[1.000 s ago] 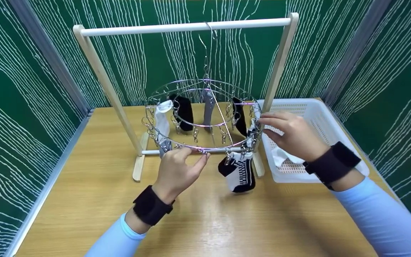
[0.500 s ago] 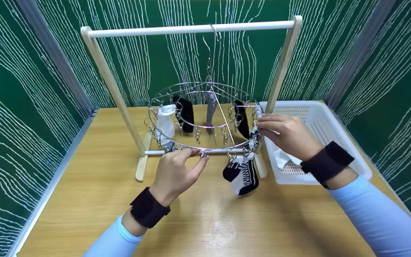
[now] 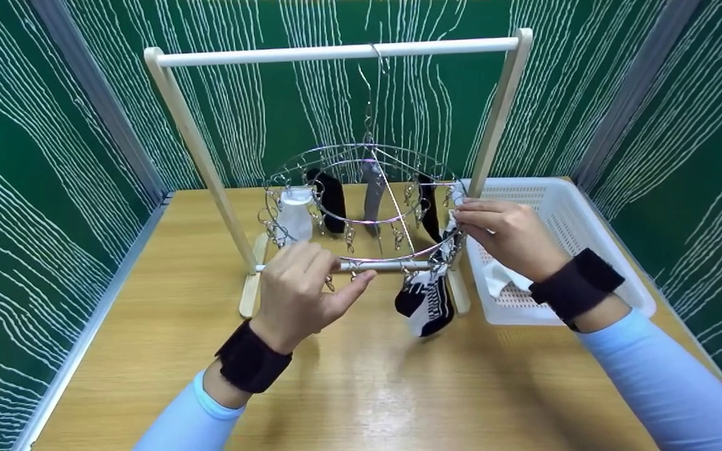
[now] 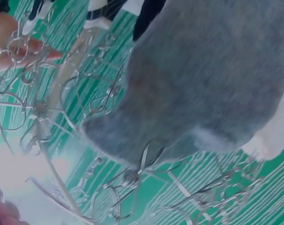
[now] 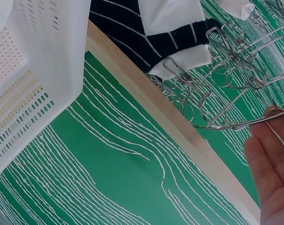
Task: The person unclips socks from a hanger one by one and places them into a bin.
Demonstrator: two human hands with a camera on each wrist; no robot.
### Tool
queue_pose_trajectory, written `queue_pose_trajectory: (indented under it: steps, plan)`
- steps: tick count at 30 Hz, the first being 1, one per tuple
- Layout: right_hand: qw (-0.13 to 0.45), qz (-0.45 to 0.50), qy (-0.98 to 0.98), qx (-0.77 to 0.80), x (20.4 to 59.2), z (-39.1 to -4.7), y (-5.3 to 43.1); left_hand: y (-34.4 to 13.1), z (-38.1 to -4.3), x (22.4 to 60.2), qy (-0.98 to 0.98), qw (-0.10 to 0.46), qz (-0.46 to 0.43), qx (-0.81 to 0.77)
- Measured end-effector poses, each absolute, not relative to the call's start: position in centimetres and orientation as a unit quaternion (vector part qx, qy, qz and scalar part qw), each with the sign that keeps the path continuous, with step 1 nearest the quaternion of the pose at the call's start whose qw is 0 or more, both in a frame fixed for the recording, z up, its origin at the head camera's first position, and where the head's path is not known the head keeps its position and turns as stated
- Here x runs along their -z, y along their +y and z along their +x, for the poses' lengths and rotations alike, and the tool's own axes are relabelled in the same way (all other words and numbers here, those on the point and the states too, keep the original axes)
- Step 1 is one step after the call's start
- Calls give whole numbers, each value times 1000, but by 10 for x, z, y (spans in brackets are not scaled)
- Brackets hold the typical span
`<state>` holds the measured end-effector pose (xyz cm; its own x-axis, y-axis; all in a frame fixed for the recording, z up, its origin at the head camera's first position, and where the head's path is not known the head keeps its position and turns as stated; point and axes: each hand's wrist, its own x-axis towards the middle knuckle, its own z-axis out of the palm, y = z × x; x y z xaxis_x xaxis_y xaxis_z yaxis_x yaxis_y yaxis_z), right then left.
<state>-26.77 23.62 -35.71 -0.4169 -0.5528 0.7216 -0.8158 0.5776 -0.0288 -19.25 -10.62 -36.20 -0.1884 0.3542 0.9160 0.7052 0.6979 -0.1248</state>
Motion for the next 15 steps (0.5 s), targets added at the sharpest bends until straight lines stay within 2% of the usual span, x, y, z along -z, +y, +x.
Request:
queue_pose_trajectory:
  steps: [8, 15]
  plan:
    - [351, 411, -819, -192, 355, -267, 238, -95, -195, 354, -769, 518, -368, 66]
    - [354, 408, -817, -202, 350, -262, 238, -97, -194, 356, -758, 530, -372, 76]
